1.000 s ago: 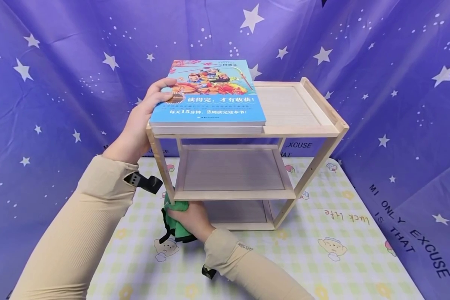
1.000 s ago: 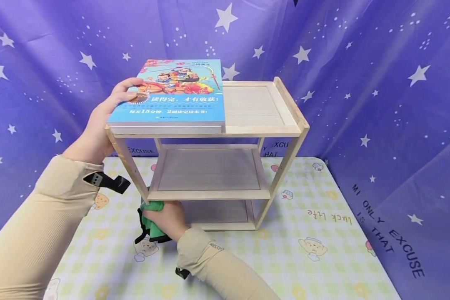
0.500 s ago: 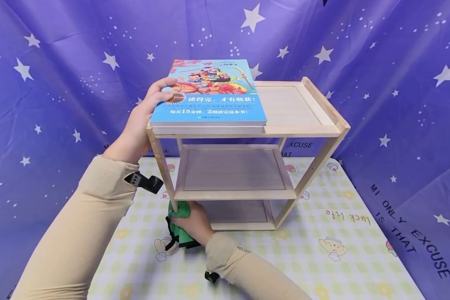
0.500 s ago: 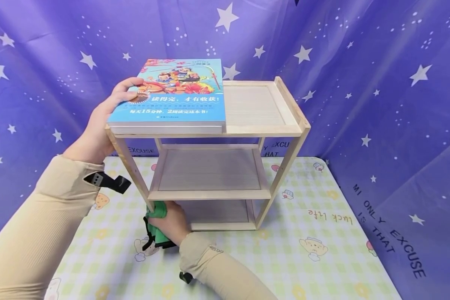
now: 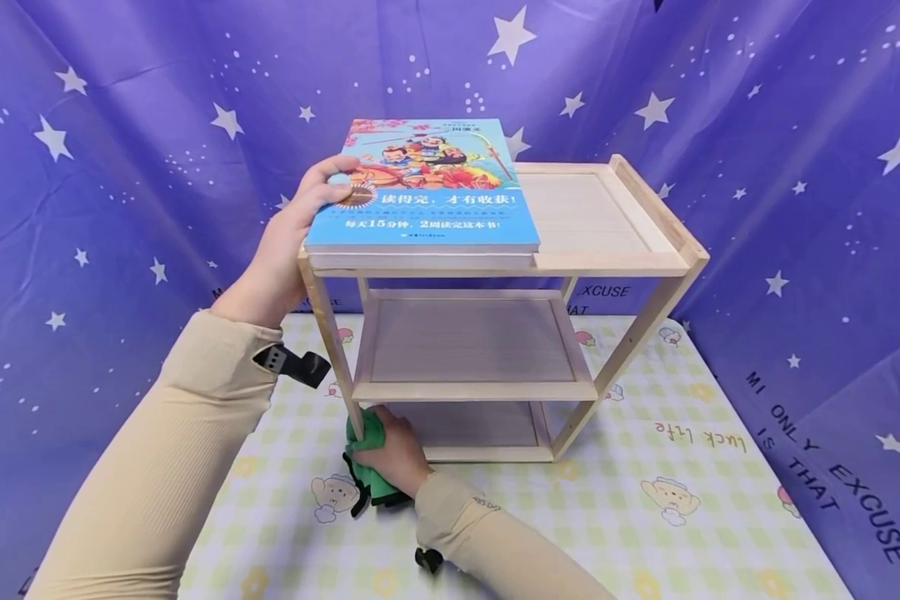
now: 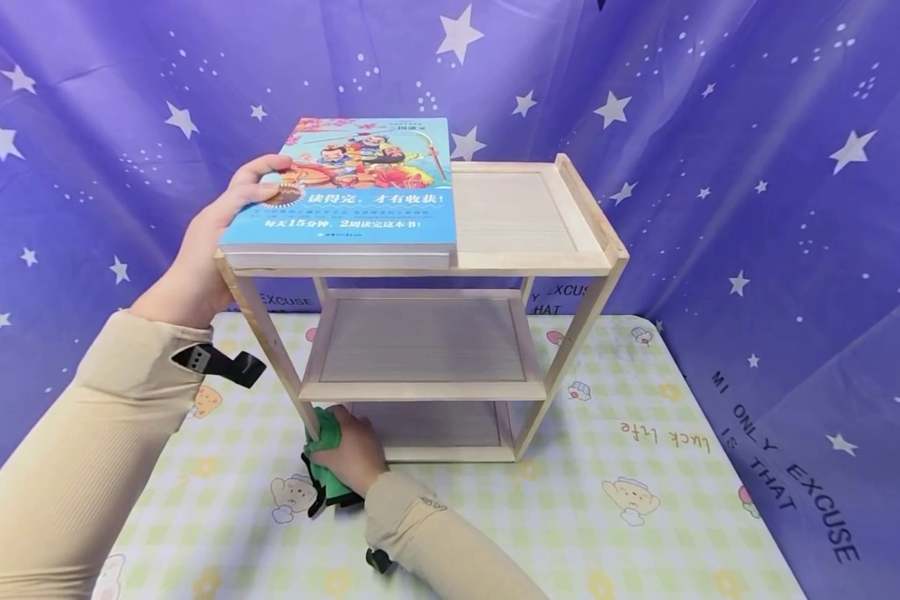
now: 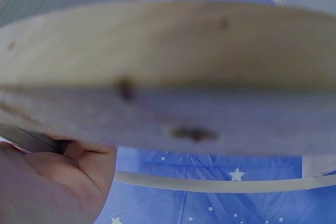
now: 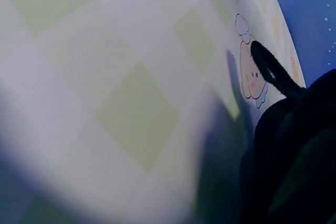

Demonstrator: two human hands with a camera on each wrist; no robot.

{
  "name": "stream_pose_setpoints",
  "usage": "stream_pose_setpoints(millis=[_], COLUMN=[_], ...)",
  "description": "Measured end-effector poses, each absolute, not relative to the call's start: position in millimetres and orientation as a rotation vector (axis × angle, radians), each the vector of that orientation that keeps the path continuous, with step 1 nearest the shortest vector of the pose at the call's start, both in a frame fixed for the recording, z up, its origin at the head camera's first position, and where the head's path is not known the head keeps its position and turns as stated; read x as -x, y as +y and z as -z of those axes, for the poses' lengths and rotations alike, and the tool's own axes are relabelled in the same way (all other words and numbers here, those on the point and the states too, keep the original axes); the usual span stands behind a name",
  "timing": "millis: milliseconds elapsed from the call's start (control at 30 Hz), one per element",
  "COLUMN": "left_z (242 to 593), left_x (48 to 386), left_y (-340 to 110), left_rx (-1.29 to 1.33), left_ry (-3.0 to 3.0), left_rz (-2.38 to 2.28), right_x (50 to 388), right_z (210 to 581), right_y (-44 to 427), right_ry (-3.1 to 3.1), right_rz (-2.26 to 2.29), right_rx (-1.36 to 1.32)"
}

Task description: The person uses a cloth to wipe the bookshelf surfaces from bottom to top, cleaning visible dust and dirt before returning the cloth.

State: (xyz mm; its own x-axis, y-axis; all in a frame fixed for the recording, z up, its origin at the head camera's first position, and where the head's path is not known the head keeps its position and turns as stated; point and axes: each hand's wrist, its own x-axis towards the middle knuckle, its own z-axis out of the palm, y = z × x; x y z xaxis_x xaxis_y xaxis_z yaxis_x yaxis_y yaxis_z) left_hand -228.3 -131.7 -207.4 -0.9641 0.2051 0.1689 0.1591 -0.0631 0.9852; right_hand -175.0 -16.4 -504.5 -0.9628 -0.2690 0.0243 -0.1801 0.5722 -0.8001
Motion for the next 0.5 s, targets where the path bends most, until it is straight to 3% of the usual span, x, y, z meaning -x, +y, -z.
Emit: stream_pose_setpoints(millis=[500], left_z=[206.4], left_x=[226.6], left_y=[-131.0], left_rx=[-0.419], left_ry=[2.100], left_rz=[-2.243], right_x=[182.0], right_z=[501.0], right_y=[-6.1], right_ry=[2.471], right_rz=[1.419], right_rx=[0.379])
